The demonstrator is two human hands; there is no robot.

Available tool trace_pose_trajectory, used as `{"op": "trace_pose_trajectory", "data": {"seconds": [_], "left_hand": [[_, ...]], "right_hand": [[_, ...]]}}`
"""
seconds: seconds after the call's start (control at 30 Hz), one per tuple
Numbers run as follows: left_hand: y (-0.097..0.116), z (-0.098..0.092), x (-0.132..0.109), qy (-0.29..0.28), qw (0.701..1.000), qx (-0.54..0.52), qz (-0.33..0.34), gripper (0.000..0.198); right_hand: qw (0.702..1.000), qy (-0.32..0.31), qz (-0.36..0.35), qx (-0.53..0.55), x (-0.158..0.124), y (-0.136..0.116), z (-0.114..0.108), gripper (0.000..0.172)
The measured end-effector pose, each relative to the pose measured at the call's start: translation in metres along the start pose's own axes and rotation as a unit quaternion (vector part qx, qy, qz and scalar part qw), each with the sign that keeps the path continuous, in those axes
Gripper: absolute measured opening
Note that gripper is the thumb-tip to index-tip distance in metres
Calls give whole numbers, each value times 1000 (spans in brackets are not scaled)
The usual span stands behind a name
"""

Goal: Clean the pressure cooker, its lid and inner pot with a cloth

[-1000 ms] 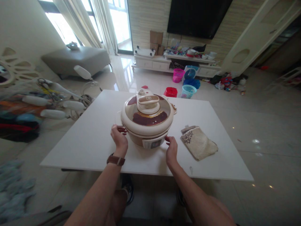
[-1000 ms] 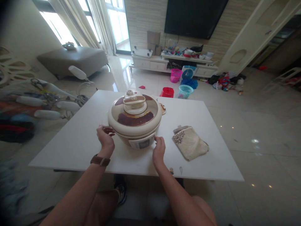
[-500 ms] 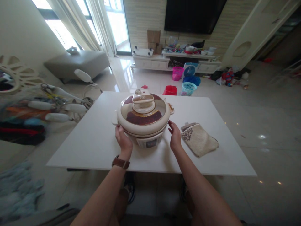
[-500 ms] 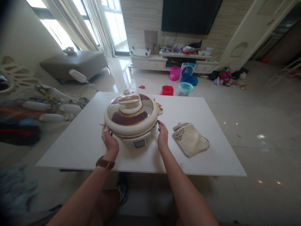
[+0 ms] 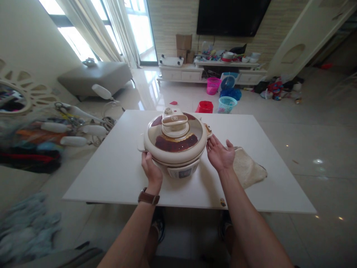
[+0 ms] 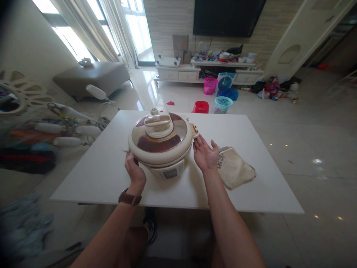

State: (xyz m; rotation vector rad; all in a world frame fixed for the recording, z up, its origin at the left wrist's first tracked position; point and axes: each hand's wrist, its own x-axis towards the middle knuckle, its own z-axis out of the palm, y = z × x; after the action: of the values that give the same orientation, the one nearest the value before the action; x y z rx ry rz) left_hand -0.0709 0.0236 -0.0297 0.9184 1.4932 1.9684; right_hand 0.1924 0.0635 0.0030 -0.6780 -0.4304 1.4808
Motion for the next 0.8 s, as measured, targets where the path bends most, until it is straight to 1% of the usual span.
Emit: {"op": "trace_pose_trajectory", "data": {"seconds": [0.13, 0.27, 0.33, 0.4, 0.47, 0.5, 0.57, 0.6, 0.63, 0.67, 0.7, 0.8], "left_hand": [[-3, 2, 5, -19, 999, -40, 2, 38], [-8, 10, 17, -84, 995, -57, 5, 41], [-10, 15, 24, -124, 990, -66, 0, 42], [-12, 20, 29, -156, 985, -69, -5, 45], [-13, 24, 33, -169, 984, -63, 0, 47], [-13, 26, 33, -168, 984, -58, 4, 48], [-13, 27, 33, -161, 986, -50, 10, 48], [-13, 27, 33, -158, 986, -48, 11, 49], [-13, 28, 32, -155, 987, -46, 12, 49], [-13, 28, 32, -153, 987, -47, 12, 49], [-13, 28, 31, -150, 987, -48, 13, 49], [-13, 29, 31, -141, 989, -47, 14, 48]], "right_hand": [[1000, 17, -6, 23, -4, -2, -2, 43], [999, 33, -22, 25, -15, -8, -12, 42], [999, 42, -31, -2, -19, -14, -19, 41], [995, 64, -30, -70, -16, -21, -32, 36], [976, 106, -48, -185, -10, -30, -51, 25], [955, 135, -74, -252, -6, -35, -64, 20], [896, 206, -135, -369, -4, -49, -94, 13], [868, 252, -155, -398, -6, -58, -111, 12], [854, 304, -157, -392, -10, -66, -127, 12], [855, 351, -144, -355, -17, -75, -143, 14], [858, 368, -132, -333, -26, -84, -157, 14], [875, 379, -98, -284, -57, -105, -190, 14]]}}
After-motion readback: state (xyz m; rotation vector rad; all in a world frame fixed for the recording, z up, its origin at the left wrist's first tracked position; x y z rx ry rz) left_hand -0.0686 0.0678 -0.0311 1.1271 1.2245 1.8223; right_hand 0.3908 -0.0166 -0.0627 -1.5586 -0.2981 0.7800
